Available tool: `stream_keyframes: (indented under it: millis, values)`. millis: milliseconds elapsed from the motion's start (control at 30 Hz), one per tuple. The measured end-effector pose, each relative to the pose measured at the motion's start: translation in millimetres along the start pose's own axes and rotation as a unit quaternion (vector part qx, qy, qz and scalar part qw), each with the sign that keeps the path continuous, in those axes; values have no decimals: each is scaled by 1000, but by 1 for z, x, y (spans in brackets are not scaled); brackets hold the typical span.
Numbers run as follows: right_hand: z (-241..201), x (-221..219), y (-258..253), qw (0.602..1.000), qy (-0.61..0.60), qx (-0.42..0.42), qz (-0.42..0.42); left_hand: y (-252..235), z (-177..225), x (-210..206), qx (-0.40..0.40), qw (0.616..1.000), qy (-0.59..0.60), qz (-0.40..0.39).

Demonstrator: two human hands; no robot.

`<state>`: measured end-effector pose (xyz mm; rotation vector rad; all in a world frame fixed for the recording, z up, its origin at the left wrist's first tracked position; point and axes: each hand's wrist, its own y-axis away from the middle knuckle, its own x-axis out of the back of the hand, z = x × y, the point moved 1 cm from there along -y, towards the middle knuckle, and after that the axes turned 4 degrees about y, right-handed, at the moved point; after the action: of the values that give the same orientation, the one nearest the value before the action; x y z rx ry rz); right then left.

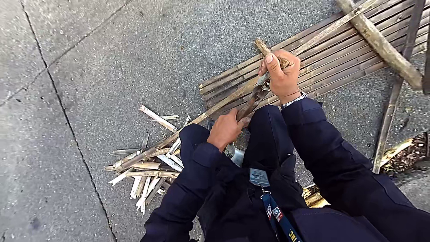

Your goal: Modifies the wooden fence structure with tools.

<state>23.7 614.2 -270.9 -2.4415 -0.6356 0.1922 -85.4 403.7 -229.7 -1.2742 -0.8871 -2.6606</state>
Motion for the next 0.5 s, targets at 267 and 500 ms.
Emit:
stream_keyframes:
  millis: [267, 500]
  values:
    - [-3, 6, 4, 998, 49, -28, 12, -55, -65, -121, 63, 996, 53, 41]
    - [15, 44, 14, 999, 4, -20, 49, -53, -69, -91, 80, 996, 19, 25]
